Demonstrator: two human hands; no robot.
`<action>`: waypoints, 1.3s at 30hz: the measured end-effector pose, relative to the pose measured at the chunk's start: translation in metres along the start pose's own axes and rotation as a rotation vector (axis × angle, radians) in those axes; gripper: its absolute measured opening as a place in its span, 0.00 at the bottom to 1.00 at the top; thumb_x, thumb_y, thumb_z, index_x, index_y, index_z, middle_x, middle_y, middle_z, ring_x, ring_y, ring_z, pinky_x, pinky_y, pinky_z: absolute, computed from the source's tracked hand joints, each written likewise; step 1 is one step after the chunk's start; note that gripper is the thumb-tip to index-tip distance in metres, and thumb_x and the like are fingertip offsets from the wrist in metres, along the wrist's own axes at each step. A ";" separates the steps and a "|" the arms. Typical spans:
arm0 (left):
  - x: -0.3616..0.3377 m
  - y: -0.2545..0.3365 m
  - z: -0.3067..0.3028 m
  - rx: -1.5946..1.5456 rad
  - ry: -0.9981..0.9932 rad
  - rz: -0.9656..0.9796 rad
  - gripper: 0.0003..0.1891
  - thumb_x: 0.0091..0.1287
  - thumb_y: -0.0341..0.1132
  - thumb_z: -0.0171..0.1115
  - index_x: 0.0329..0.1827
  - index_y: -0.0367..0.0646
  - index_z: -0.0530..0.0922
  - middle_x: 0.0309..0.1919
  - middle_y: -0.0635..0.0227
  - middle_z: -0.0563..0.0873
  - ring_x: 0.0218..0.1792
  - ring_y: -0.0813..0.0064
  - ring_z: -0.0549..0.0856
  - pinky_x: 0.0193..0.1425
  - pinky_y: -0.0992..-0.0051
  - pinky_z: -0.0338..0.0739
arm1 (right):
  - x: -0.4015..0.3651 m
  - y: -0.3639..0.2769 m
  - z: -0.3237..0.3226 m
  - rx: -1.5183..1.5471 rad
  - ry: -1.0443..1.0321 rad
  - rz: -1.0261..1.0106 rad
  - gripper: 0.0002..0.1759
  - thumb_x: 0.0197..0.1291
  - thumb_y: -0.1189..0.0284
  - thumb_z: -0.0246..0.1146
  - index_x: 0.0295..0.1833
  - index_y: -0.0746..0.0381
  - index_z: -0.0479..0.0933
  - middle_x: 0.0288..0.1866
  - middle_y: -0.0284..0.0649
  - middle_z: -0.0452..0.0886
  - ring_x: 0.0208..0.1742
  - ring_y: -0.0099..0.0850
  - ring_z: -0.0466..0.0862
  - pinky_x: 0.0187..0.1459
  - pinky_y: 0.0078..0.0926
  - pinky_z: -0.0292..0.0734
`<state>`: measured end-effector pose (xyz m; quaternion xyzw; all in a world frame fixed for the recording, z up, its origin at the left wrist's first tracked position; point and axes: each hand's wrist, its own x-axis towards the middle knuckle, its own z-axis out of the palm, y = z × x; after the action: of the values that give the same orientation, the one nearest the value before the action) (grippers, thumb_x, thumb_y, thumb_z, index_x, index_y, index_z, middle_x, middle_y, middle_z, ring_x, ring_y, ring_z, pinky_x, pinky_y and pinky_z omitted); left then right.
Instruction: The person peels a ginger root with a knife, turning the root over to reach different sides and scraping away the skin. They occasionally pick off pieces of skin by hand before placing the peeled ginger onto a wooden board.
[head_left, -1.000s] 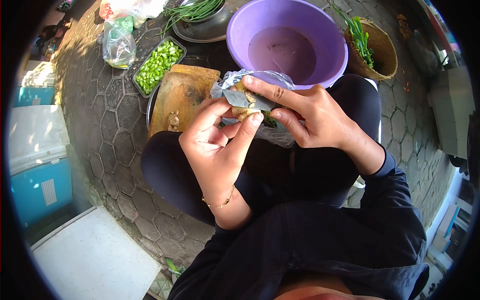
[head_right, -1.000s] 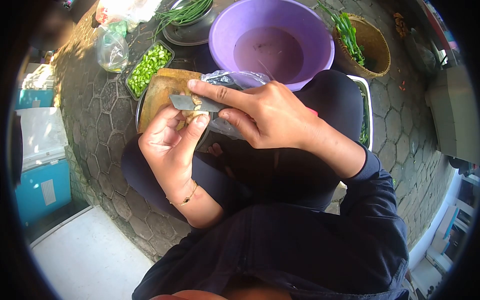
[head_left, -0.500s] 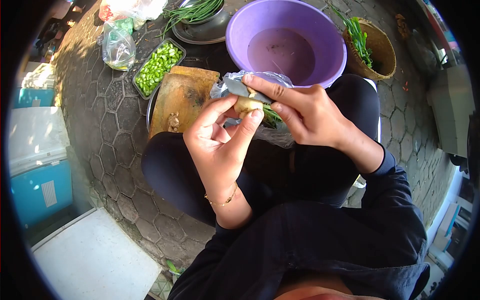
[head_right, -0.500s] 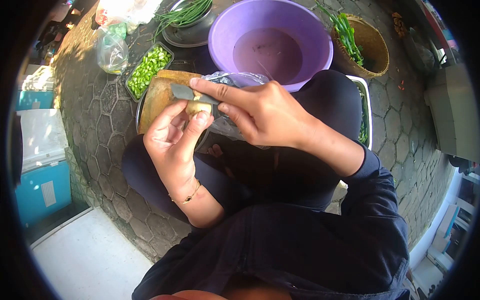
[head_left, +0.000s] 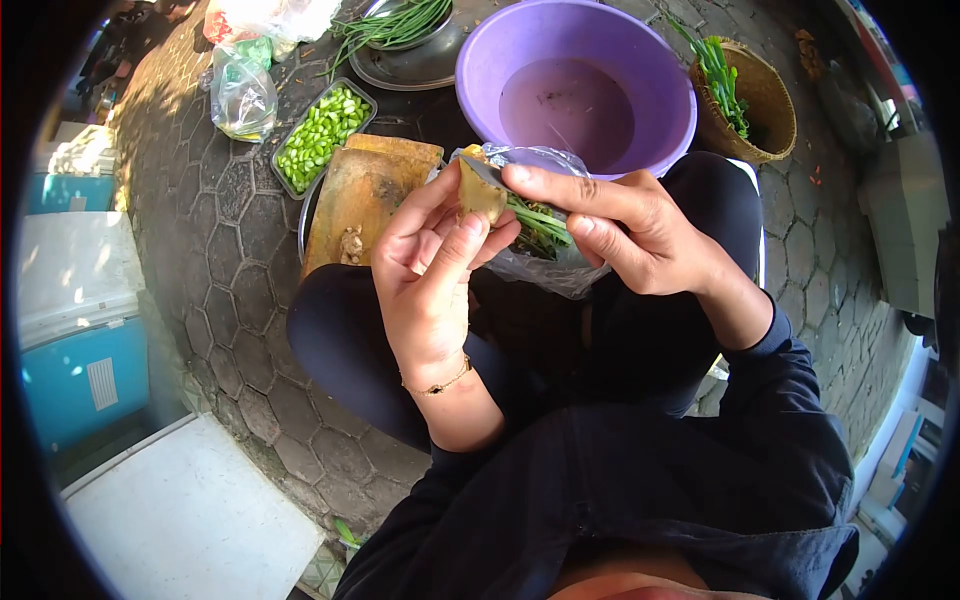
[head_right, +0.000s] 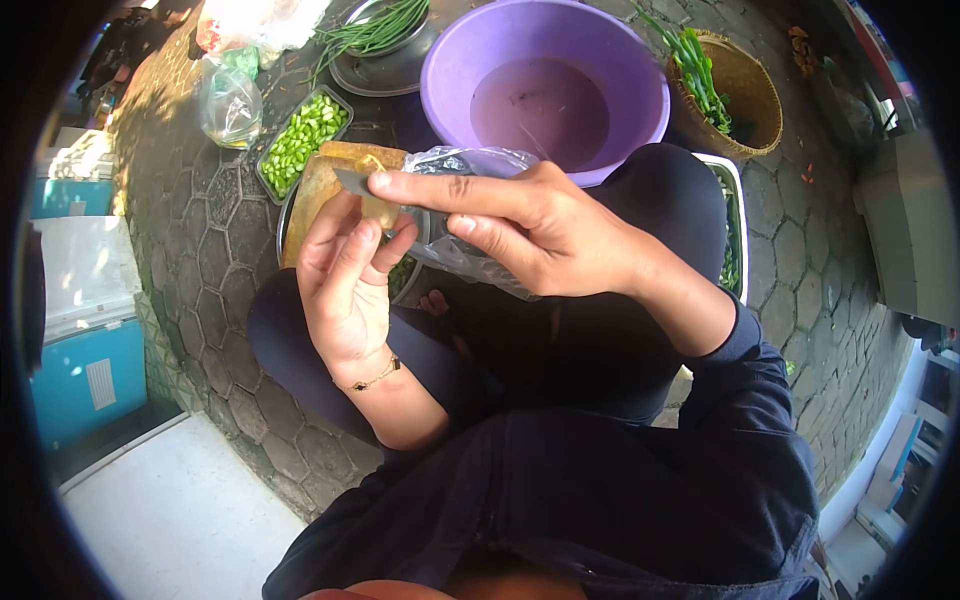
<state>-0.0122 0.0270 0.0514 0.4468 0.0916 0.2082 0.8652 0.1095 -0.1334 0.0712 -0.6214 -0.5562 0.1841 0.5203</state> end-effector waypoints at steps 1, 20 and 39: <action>0.001 0.000 0.000 -0.016 -0.014 -0.007 0.20 0.65 0.21 0.58 0.61 0.31 0.71 0.54 0.52 0.80 0.52 0.65 0.82 0.54 0.65 0.83 | -0.001 -0.003 -0.001 0.015 0.013 0.053 0.24 0.69 0.72 0.47 0.69 0.63 0.66 0.26 0.39 0.81 0.17 0.21 0.74 0.27 0.21 0.73; -0.005 0.004 -0.004 0.102 -0.124 0.097 0.22 0.61 0.17 0.59 0.61 0.30 0.71 0.53 0.50 0.80 0.50 0.67 0.82 0.52 0.69 0.83 | -0.005 0.002 0.006 -0.166 0.009 -0.005 0.33 0.62 0.72 0.57 0.73 0.53 0.60 0.25 0.45 0.81 0.19 0.42 0.78 0.27 0.35 0.76; -0.006 0.008 0.003 0.058 -0.061 -0.006 0.15 0.61 0.20 0.62 0.51 0.27 0.75 0.46 0.53 0.82 0.43 0.71 0.84 0.45 0.74 0.86 | -0.004 0.003 0.010 -0.417 0.066 -0.032 0.33 0.57 0.77 0.60 0.69 0.45 0.67 0.21 0.38 0.79 0.18 0.36 0.77 0.23 0.30 0.74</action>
<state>-0.0191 0.0261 0.0592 0.4774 0.0726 0.1891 0.8550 0.1019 -0.1315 0.0631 -0.7124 -0.5747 0.0364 0.4010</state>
